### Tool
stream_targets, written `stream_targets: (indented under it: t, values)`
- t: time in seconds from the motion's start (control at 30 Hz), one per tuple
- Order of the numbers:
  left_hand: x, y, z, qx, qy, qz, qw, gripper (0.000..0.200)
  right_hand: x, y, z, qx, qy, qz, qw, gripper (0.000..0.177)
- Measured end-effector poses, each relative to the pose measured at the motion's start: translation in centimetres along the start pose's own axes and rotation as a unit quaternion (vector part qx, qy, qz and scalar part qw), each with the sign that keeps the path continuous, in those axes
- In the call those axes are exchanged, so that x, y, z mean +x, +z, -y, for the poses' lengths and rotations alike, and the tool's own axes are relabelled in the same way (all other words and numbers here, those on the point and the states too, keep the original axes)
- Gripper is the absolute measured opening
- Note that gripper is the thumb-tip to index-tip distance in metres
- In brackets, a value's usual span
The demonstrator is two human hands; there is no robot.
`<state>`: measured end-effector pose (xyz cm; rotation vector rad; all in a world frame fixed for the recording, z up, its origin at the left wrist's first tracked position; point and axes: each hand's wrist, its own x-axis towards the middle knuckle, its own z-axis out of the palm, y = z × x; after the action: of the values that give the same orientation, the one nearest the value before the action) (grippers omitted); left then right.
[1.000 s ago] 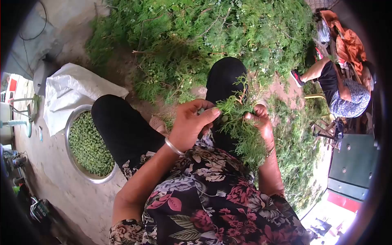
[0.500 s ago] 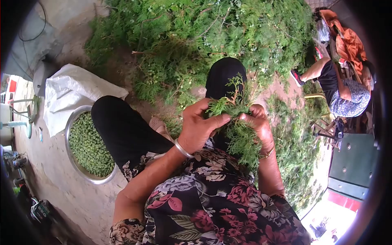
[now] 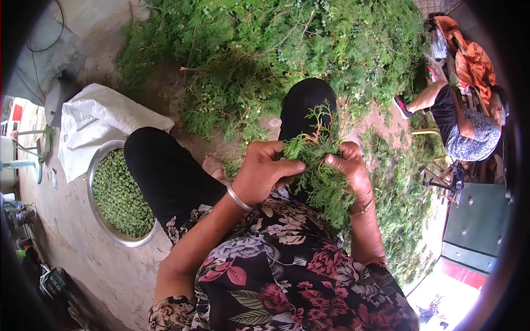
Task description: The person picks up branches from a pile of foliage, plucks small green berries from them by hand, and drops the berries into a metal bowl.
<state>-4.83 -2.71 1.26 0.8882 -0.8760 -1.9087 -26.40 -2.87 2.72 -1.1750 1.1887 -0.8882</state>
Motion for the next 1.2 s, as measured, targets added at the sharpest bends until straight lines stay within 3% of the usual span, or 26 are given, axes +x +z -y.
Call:
stream_targets:
  t: [0.07,0.2,0.27,0.33,0.37,0.43,0.5,0.53,0.67,0.8,1.0,1.1,1.2]
  values:
    - [-0.5,0.0,0.2,0.031,-0.022,0.014,0.999,0.012,0.0,0.1,0.2,-0.026,-0.027,-0.002,0.999,0.026]
    - [-1.0,-0.6,2.0,-0.088,-0.002,-0.045,0.995,0.017,0.4,-0.7,-0.5,-0.079,-0.01,0.029,0.996,0.023]
    - [-1.3,-1.8,1.9,-0.115,0.008,-0.061,0.991,0.019,0.5,-2.2,-2.7,0.033,0.019,-0.017,0.999,0.015]
    - [-1.7,-4.0,1.1,-0.187,0.009,-0.137,0.973,0.016,0.5,-2.1,-1.7,0.037,0.007,-0.049,0.998,0.011]
    - [-2.0,-5.2,1.2,-0.201,0.009,-0.128,0.971,0.017,0.4,-1.9,-0.9,0.041,-0.004,-0.082,0.996,0.01]
    - [-2.8,-6.4,0.9,-0.217,0.008,-0.068,0.974,0.017,0.4,-1.3,-0.3,0.081,0.027,-0.059,0.995,0.014]
    - [-3.0,-5.5,0.5,-0.212,-0.003,-0.077,0.974,0.018,0.3,-1.4,-1.7,0.112,-0.038,-0.1,0.988,0.013]
    - [-2.8,-4.9,0.3,-0.207,-0.016,-0.082,0.975,0.02,0.6,-2.0,-1.8,0.114,-0.035,-0.035,0.992,0.013]
    - [-0.9,-2.9,0.2,-0.138,-0.057,-0.038,0.988,0.018,0.1,-1.2,-0.5,0.027,-0.01,-0.08,0.996,0.024]
    - [0.9,-1.3,1.0,-0.135,-0.045,0.037,0.989,0.013,0.3,-2.8,-3.0,0.071,-0.014,-0.046,0.996,0.026]
    - [0.8,-1.1,1.8,-0.152,-0.05,0.064,0.985,0.01,0.4,-3.0,-2.8,0.081,0.042,-0.048,0.995,0.033]
    - [0.9,-0.2,1.9,-0.202,-0.053,0.0,0.978,0.011,0.6,-3.2,-3.7,0.101,0.034,-0.048,0.993,0.033]
    - [0.9,-1.3,2.3,-0.214,-0.057,0.041,0.974,0.012,0.3,-3.0,-3.4,0.081,0.006,-0.07,0.994,0.033]
